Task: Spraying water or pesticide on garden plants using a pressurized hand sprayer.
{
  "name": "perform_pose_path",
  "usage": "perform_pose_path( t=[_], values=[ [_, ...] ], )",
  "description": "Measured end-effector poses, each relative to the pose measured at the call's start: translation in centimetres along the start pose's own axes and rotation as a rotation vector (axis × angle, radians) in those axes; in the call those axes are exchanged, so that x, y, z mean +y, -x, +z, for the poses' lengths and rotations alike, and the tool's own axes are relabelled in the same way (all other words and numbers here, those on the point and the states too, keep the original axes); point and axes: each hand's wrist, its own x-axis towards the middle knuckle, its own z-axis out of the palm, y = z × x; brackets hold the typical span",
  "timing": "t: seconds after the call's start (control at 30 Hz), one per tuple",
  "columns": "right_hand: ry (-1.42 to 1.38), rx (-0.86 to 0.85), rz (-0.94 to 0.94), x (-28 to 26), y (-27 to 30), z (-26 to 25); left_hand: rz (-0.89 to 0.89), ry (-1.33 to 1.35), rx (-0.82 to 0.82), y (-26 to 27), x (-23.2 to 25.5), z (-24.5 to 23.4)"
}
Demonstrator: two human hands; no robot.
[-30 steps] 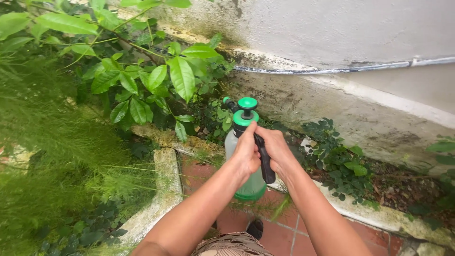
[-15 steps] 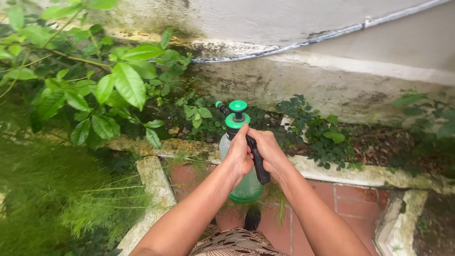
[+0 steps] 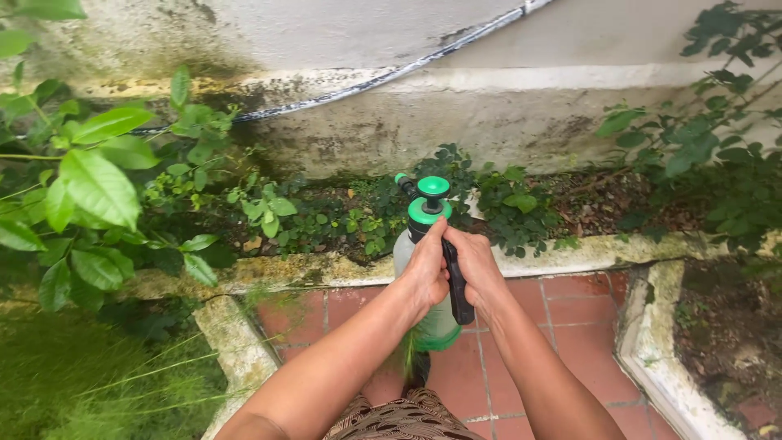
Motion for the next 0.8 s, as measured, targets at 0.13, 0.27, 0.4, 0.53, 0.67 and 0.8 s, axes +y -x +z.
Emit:
perform_pose_path(
  t=[0.13,0.27,0.4,0.53,0.67,0.8],
  values=[
    [-0.019,0.086,-0.014,-0.6,0.0,-3.7,-0.071,-0.041,-0.077,0.3,-1.4,3.6],
    [-0.026,0.158,-0.026,-1.4,0.3,-7.3,-0.090,-0.085,-0.135,-0.2,-3.4,6.7],
    [-0.069,0.211,-0.048,-2.6,0.8,-10.7,-0.101,-0.125,-0.165,-1.6,-5.7,9.8],
    [-0.095,0.237,-0.066,-2.9,0.4,-14.5,-0.135,-0.219,-0.139,-1.3,-7.1,13.1],
    [-0.127,0.257,-0.084,-3.5,0.5,-16.8,-0.142,-0.242,-0.158,-1.3,-8.2,15.3],
    [-0.139,0.271,-0.091,-3.9,0.9,-18.3,-0.120,-0.238,-0.177,-2.2,-9.7,16.4]
  ],
)
